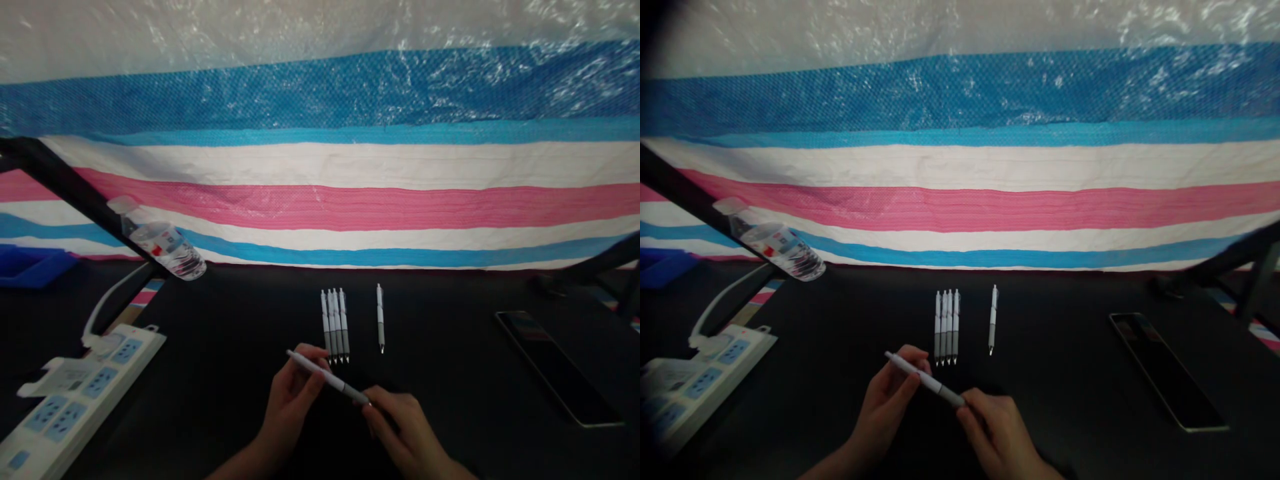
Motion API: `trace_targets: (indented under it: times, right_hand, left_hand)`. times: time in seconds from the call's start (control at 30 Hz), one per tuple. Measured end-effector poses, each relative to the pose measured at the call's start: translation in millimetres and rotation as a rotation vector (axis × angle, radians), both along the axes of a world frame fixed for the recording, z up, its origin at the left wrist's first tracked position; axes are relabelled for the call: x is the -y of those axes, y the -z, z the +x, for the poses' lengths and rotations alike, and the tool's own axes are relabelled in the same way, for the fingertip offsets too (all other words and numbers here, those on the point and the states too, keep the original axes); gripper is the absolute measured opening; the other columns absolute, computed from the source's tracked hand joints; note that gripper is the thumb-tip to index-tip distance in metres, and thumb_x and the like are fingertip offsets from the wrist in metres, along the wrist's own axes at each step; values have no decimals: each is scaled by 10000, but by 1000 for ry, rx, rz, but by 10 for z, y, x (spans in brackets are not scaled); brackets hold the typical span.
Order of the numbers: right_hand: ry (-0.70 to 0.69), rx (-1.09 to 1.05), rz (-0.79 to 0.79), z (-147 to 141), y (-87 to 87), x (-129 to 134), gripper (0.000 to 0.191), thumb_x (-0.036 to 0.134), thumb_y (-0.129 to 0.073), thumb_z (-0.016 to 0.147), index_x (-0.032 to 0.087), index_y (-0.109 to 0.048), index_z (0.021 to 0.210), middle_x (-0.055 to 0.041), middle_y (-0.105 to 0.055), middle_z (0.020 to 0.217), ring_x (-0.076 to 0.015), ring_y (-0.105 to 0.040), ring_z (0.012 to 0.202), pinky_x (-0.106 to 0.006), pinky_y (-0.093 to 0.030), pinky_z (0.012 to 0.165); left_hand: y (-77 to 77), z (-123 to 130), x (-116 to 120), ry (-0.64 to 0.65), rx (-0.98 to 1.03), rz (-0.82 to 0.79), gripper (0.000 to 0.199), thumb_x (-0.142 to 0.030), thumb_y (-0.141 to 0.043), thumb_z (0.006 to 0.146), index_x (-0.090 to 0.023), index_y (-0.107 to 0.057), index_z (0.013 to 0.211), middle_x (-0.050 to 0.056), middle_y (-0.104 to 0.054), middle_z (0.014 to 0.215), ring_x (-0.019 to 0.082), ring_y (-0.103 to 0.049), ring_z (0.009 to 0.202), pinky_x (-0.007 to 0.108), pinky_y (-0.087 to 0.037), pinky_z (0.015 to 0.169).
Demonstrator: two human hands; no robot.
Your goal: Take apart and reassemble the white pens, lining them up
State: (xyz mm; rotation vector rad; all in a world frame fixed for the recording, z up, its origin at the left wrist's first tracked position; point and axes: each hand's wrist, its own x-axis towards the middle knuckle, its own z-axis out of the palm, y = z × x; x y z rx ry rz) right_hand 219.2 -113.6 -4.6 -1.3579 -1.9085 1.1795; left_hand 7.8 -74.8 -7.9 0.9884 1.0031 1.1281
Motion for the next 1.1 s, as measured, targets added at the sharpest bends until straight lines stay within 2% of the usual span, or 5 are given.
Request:
trace_targets:
  times: [0.1, 0.23, 0.3, 0.53, 1.1]
  right_hand:
    - [-42, 41, -9, -14, -3, 6, 270, 353, -420, 1009, 192, -633, 1050, -2, -659, 701, -150, -612, 585, -237, -419, 564]
    - [-9, 76, 70, -2, 23, 31, 339, 297, -456, 987, 199, -562, 1294, 10, -683, 698, -153, -628, 575, -236, -438, 573]
    - [-10, 83, 101, 3, 40, 44, 333, 276, -462, 981, 204, -569, 1289, 11, -689, 694, -152, -629, 569, -235, -443, 572]
    - [5, 83, 139, -12, 34, 44, 309, 238, -484, 961, 232, -591, 1251, 17, -694, 682, -151, -631, 556, -233, -448, 558]
    - [-22, 70, 157, 22, 189, 73, 278, 240, -480, 980, 235, -596, 1232, 18, -665, 678, -148, -625, 570, -231, -448, 571]
  left_hand:
    - [-45, 5, -60, -5, 48, -42, 317, -368, -750, 861, -220, -711, 1139, 32, -687, 898, 197, -678, 850, 302, -542, 812]
    - [-102, -1, -131, -59, 61, -83, 647, -333, -784, 827, -271, -488, 1399, 0, -694, 872, 190, -703, 747, 316, -568, 733]
    - [-116, -4, -154, -83, 53, -83, 730, -322, -782, 825, -287, -394, 1442, -4, -706, 865, 191, -705, 726, 314, -567, 699]
    - [-124, -1, -197, -90, -6, -81, 482, -326, -790, 807, -229, -553, 1215, 19, -738, 839, 196, -702, 693, 317, -555, 680]
    - [-106, -1, -215, -92, 52, -86, 574, -307, -788, 804, -269, -469, 1280, 4, -736, 853, 195, -704, 691, 319, -561, 655]
